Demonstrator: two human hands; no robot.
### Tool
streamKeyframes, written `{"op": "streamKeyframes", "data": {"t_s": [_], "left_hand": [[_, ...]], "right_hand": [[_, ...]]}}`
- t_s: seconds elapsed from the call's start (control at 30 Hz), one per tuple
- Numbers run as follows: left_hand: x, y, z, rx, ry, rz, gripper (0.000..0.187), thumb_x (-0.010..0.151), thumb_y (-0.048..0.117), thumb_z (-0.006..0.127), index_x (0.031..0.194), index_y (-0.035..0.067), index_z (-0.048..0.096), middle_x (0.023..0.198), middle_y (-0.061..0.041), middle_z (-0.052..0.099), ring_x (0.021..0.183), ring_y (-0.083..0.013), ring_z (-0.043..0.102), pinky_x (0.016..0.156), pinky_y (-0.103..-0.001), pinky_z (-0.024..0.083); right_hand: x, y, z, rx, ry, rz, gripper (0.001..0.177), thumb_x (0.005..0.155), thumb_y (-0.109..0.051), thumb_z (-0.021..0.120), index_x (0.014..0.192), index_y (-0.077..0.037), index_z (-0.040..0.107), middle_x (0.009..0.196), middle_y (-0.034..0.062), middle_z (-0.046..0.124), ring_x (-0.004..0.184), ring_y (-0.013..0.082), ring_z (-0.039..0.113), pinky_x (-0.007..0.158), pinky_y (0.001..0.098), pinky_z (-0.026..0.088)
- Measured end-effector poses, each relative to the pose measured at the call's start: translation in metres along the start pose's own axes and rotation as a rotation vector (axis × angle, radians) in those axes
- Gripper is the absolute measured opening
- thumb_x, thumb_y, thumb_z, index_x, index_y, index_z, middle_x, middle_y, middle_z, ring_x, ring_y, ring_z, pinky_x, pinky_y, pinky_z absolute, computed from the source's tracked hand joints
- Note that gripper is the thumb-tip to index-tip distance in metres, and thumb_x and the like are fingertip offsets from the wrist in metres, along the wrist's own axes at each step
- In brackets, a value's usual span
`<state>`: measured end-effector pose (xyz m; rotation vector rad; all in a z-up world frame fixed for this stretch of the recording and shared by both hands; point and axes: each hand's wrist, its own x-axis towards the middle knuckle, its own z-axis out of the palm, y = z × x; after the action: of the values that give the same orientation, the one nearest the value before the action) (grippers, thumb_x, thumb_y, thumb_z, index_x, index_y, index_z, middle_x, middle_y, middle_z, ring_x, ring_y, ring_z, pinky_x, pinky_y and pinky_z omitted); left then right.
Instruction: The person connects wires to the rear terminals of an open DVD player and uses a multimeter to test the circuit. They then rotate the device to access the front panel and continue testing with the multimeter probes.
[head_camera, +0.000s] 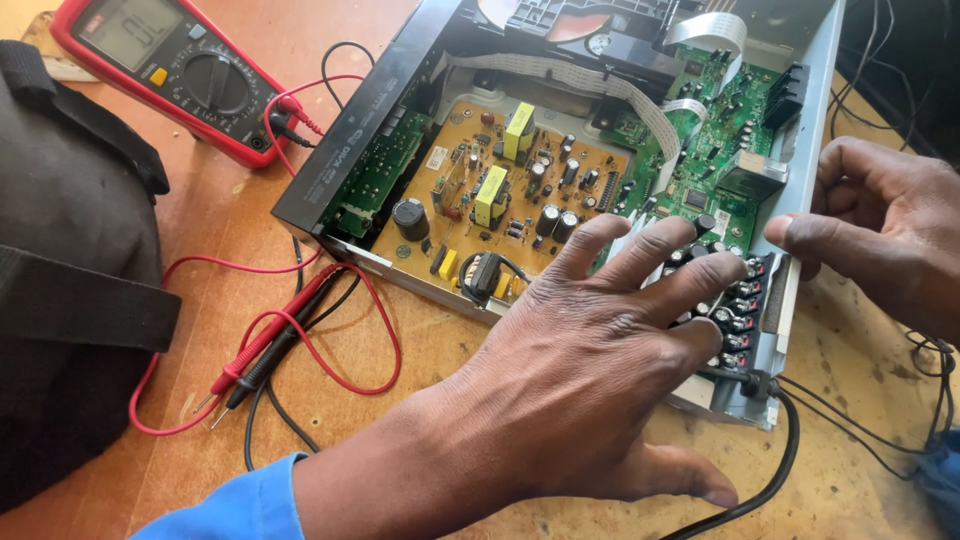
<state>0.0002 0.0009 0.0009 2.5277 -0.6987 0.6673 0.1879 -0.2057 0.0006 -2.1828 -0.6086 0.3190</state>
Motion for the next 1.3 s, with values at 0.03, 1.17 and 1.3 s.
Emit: {"op": "streamKeyframes", "data": {"t_s": [0.03, 1.17, 1.3], "left_hand": [[0.000, -0.001, 0.000, -0.001, -0.001, 0.003, 0.074, 0.076, 0.072, 0.040, 0.097, 0.008, 0.070, 0.142, -0.016, 0.056, 0.141, -0.0416, 0.045, 0.119, -0.055, 0.028], [0.002, 0.001, 0.002, -0.048, -0.093, 0.004, 0.070, 0.078, 0.070, 0.044, 0.113, 0.017, 0.072, 0.145, -0.009, 0.056, 0.145, -0.0392, 0.043, 0.119, -0.056, 0.028], [0.003, 0.000, 0.000, -0.060, -0.102, 0.000, 0.076, 0.073, 0.073, 0.045, 0.117, 0.018, 0.074, 0.145, -0.007, 0.057, 0.145, -0.0373, 0.043, 0.118, -0.055, 0.026]], "right_hand": [[0.000, -0.002, 0.001, 0.001, 0.003, 0.002, 0.021, 0.090, -0.006, 0.072, 0.094, 0.007, 0.056, 0.074, 0.0244, 0.069, 0.064, 0.0317, 0.067, 0.065, 0.0389, 0.054], [0.001, -0.010, 0.000, -0.058, -0.015, 0.086, 0.021, 0.089, -0.008, 0.075, 0.096, 0.005, 0.060, 0.076, 0.0212, 0.074, 0.066, 0.0285, 0.068, 0.068, 0.0370, 0.051], [0.001, -0.010, -0.001, -0.076, -0.008, 0.086, 0.021, 0.089, -0.008, 0.076, 0.097, 0.005, 0.061, 0.077, 0.0213, 0.074, 0.067, 0.0284, 0.069, 0.068, 0.0368, 0.051]]}}
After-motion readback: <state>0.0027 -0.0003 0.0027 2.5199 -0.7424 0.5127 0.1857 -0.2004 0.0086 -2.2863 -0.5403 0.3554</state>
